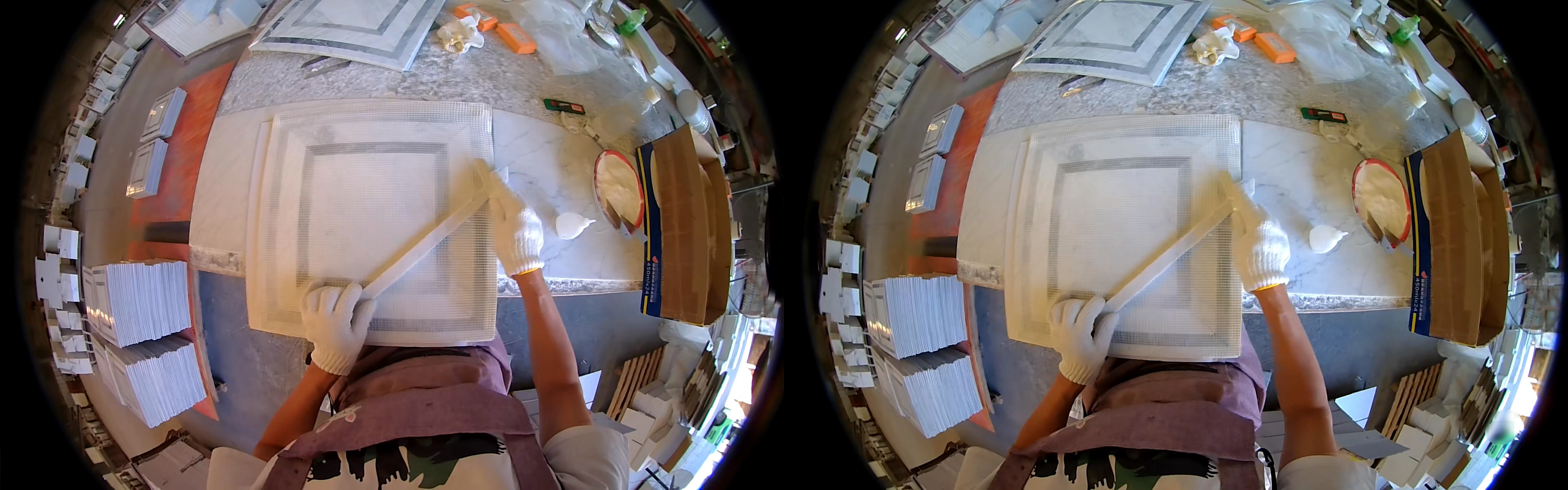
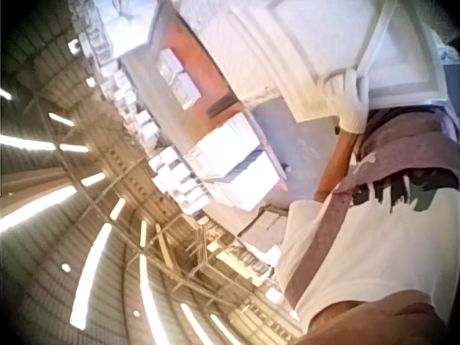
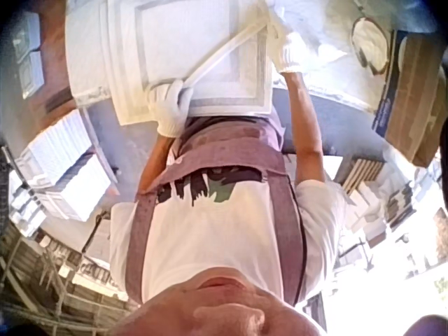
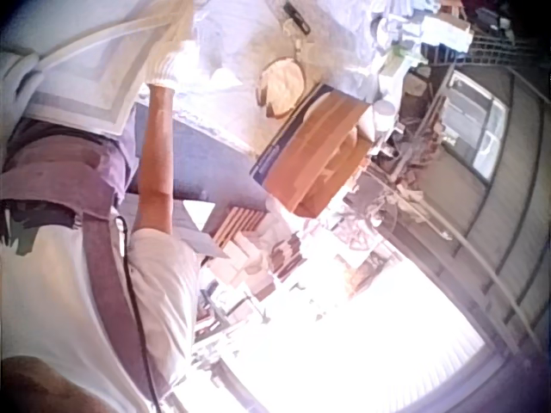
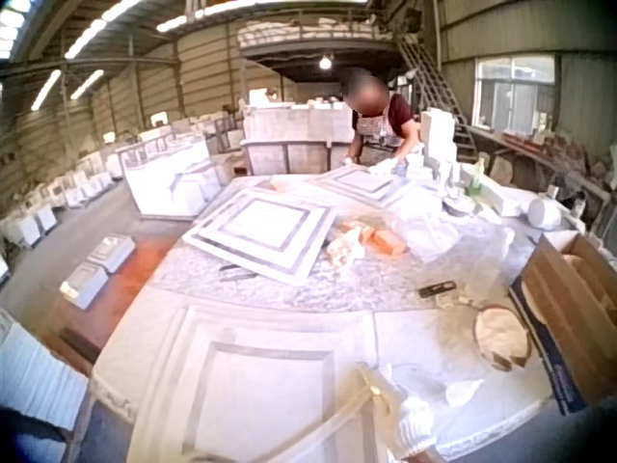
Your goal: The person assembles a square frame by placing a white mesh sheet onto a marble-patterned board and securing it with wooden strips. They use a small hammer to tap the strips into place along the edges. The person then lifts the assembled unit to inspect it before placing it back on the workbench.
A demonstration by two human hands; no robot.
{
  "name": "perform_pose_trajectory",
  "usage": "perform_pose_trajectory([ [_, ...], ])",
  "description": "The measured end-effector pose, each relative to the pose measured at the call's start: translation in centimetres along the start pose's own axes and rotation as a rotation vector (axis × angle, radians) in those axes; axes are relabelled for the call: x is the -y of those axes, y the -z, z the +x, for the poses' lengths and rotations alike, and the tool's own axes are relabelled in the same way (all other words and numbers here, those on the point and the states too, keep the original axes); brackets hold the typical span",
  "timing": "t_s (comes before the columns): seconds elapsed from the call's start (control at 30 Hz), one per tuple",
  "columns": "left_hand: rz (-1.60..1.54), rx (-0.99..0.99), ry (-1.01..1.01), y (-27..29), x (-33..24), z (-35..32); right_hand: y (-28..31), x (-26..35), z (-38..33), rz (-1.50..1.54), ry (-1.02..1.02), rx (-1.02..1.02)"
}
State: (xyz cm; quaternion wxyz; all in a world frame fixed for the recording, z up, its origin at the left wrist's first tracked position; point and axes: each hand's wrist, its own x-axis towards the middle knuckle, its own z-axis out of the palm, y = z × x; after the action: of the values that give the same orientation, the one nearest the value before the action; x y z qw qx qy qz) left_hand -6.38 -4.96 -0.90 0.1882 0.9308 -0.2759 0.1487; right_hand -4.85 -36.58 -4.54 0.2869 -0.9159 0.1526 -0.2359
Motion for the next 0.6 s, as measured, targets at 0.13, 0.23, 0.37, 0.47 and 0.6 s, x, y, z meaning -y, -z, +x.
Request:
perform_pose_trajectory([
  [0.13, -0.009, -0.005, -0.006, -0.1, 0.1, 0.0, -0.2, 2.4, -2.5, -0.001, 0.020, 0.063],
  [0.23, 0.003, -0.007, -0.019, 0.1, -0.2, 0.2, 1.2, 5.3, -3.8, 0.060, -0.011, 0.173],
  [0.37, -0.007, 0.031, 0.017, 0.4, -0.2, 0.2, 1.4, 5.0, -3.8, 0.167, 0.043, 0.170],
  [0.47, 0.004, 0.040, 0.015, 0.6, -0.4, 1.5, 1.9, 2.9, -1.4, 0.176, -0.210, 0.101],
  [0.6, 0.042, 0.033, -0.054, 0.6, -0.7, 4.9, 0.9, -1.3, 2.0, 0.070, -0.087, -0.126],
])
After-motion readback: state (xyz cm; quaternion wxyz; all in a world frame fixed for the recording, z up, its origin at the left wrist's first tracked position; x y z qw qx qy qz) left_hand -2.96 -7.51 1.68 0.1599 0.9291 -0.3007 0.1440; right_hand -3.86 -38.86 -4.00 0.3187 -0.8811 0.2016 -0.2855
